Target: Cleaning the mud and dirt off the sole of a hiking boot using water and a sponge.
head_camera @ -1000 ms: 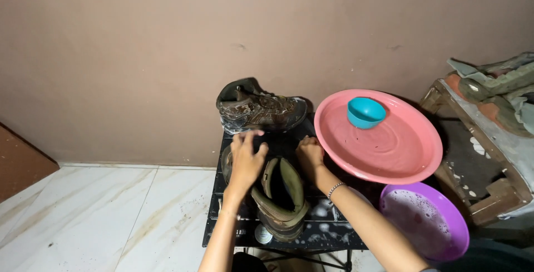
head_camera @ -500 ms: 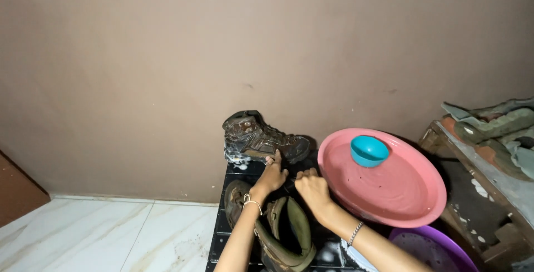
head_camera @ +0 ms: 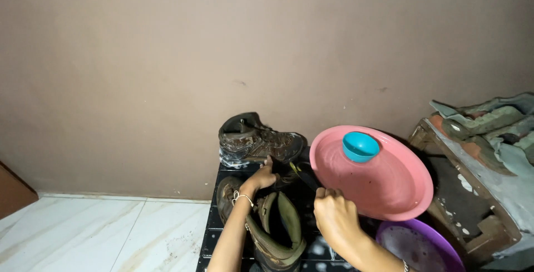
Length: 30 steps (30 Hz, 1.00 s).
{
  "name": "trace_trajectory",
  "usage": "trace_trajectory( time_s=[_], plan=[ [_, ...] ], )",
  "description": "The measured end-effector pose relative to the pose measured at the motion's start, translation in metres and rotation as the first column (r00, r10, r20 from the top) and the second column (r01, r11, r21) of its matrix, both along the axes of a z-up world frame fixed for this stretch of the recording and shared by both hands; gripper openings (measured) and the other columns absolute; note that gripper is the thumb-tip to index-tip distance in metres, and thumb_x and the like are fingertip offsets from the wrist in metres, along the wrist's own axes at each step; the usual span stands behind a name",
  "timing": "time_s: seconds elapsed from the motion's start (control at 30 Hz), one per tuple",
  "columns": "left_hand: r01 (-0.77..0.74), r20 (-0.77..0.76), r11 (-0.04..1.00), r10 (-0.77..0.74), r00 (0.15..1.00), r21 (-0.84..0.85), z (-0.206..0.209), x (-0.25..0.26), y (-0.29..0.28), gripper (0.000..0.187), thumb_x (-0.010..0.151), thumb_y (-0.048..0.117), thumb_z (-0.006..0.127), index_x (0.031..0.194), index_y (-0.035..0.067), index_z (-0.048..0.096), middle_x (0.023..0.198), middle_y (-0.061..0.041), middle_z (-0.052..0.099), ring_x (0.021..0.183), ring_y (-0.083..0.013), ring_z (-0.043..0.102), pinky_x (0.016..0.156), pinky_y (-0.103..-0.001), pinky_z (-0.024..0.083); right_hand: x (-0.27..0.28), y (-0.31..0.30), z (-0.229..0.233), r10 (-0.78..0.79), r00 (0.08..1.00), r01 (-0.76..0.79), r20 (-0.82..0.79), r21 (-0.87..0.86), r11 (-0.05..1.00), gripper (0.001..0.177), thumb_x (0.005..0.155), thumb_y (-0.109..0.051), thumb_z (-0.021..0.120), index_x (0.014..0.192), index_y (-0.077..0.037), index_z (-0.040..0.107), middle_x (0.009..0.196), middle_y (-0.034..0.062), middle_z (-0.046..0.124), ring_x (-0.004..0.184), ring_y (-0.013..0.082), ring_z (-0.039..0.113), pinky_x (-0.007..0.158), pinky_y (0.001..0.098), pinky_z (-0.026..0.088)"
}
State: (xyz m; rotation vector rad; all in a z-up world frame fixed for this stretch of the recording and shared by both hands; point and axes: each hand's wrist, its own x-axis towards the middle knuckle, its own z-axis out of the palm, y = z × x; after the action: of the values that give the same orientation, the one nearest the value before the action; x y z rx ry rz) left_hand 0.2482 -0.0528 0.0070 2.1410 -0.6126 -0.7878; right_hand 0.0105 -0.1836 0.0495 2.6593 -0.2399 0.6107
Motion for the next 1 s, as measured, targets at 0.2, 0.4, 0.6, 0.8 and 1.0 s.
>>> trace_trajectory(
  time_s=[0.2,0.4,0.6,0.8,1.0],
  plan=[
    [-0.105,0.182,0.956,0.159,0.970,-0.273,0.019,-0.001,0.018,0.057,0.096,0.022,0.054,0.149,0.006,0.044,0.154,-0.014,0.047,0.142,-0.0291,0.045,0.117,-0.035,0.031,0.010,-0.003,-0.060,0.051,0.996,-0.035,0.067,-0.232,0.972,0.032,0.072,-0.004,0.065,0.102,0.004,0.068,0.077,0.0090,0.070,0.069,0.0187,0.065,0.041,0.0288,0.050],
    [-0.251,0.175,0.941,0.293,0.940,-0.228,0.107,-0.102,0.084,0.035,0.095,0.033,0.051,0.123,0.016,0.063,0.119,-0.004,0.074,0.112,-0.0213,0.066,0.097,-0.033,0.044,0.027,-0.012,-0.114,-0.043,0.950,0.021,-0.310,-0.074,0.997,0.085,0.061,-0.026,0.091,0.133,0.005,0.056,0.087,0.0015,0.069,0.074,0.0125,0.070,0.052,0.0239,0.056],
    [-0.238,0.439,0.825,0.490,0.754,-0.512,0.099,-0.216,0.095,0.032,0.098,0.032,0.054,0.114,0.007,0.065,0.114,-0.013,0.073,0.110,-0.0304,0.066,0.096,-0.039,0.046,0.031,-0.006,-0.100,-0.036,0.999,0.031,-0.024,-0.158,0.987,0.071,0.064,-0.015,0.076,0.128,0.009,0.058,0.072,-0.0020,0.067,0.058,0.0110,0.067,0.044,0.0246,0.048],
    [-0.141,0.729,0.955,0.292,0.619,-0.262,0.077,-0.246,0.100,0.102,0.076,0.058,0.083,0.150,0.011,0.033,0.151,-0.021,0.032,0.150,-0.0441,0.014,0.115,-0.069,0.008,0.052,0.005,-0.096,-0.017,0.923,0.171,-0.384,0.372,0.912,0.053,0.096,-0.023,0.039,0.137,0.010,0.034,0.092,0.0100,0.075,0.085,0.0341,0.075,0.065,0.0452,0.056],
    [-0.308,0.470,0.832,0.524,0.710,-0.462,0.042,-0.248,0.101,0.079,0.075,0.048,0.088,0.124,0.007,0.042,0.132,-0.018,0.034,0.136,-0.0347,0.034,0.112,-0.047,0.034,0.039,-0.016,-0.093,0.002,0.891,0.183,-0.454,0.363,0.914,0.082,0.092,-0.050,0.064,0.151,-0.006,0.028,0.115,0.0155,0.062,0.103,0.0364,0.067,0.079,0.0485,0.057]
  ],
)
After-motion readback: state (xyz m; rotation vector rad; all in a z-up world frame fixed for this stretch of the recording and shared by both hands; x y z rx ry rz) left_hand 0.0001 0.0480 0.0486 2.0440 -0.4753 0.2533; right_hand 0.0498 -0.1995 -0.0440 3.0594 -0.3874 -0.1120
